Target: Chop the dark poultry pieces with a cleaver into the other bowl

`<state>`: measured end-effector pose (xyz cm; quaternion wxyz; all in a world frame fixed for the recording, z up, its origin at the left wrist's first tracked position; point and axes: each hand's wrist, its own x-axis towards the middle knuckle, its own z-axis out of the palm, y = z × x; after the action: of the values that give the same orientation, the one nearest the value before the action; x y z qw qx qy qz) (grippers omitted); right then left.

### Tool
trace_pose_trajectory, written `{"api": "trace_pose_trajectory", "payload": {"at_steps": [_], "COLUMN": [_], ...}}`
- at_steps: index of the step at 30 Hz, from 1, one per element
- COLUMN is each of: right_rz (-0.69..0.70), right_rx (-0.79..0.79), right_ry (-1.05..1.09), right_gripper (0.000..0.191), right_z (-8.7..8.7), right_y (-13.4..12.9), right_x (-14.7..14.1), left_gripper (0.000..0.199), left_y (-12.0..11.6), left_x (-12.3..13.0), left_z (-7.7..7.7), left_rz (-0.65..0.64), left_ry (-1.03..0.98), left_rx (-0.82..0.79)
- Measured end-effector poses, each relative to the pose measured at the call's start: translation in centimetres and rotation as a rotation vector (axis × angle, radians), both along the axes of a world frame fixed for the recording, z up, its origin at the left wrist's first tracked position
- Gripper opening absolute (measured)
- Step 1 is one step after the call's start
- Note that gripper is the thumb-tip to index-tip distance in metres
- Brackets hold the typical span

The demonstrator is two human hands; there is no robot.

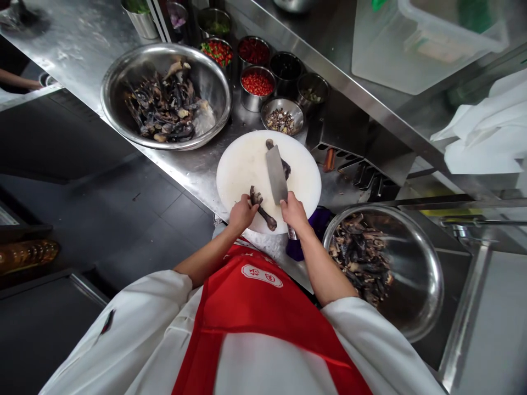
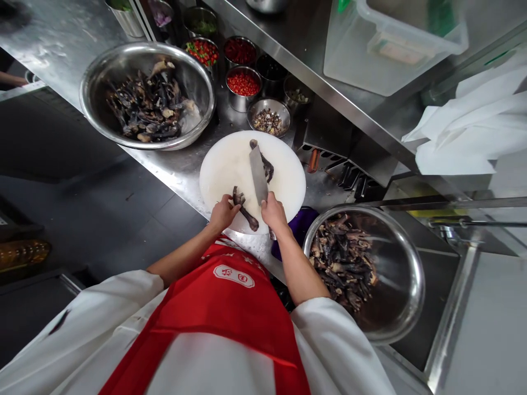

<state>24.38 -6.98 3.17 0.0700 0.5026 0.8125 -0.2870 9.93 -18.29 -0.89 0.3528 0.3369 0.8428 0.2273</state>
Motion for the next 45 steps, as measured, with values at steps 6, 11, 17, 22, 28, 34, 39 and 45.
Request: {"api": "trace_pose_trajectory", "payload": {"at_steps": [6, 11, 17, 22, 28, 34, 39, 45], "right_rz": [-0.031, -0.091, -0.148, -0.149, -0.118, -0.218, -0.274, -0.106], "right_rx": [0.111, 0.113, -0.011, -0.261, -0.580, -0.792, -0.653, -0.452], "right_ry": [0.048, 0.056, 0.183, 0.333, 0.475, 0.577, 0.432, 0.366], "right_gripper": [0.025, 0.023, 0.025, 0.027, 0.043, 0.070, 0.045, 0.046], "right_z": [1.2, 1.2, 2.0, 2.7, 1.7, 0.0, -0.1, 3.0], "right_y": [-2.2, -2.7, -4.9, -8.6, -11.4, -12.9, -14.0, -14.9], "right_x": [2.3, 3.3, 6.1, 8.1, 9.2, 11.3, 11.8, 11.3], "left_gripper": [0.038, 0.081, 0.037, 0.023, 0.031, 0.048, 0.039, 0.031], "left_y": [2.8, 3.3, -1.2, -6.3, -8.2, -9.7, -9.2, -8.2], "left_x": [0.7, 4.3, 2.3, -1.3, -0.9, -1.0, -0.7, 1.3], "left_z": [0.5, 1.3, 1.6, 1.1, 0.4, 0.8, 0.5, 0.3], "left_rz": [-0.095, -0.196, -0.322, -0.135, 0.429, 0.639, 0.535, 0.190], "left_ry": [0.120, 0.316, 0.334, 0.202, -0.545, -1.085, -0.775, -0.088], "left_rx": [0.087, 0.052, -0.094, -0.182, 0.067, 0.330, 0.232, -0.051]}}
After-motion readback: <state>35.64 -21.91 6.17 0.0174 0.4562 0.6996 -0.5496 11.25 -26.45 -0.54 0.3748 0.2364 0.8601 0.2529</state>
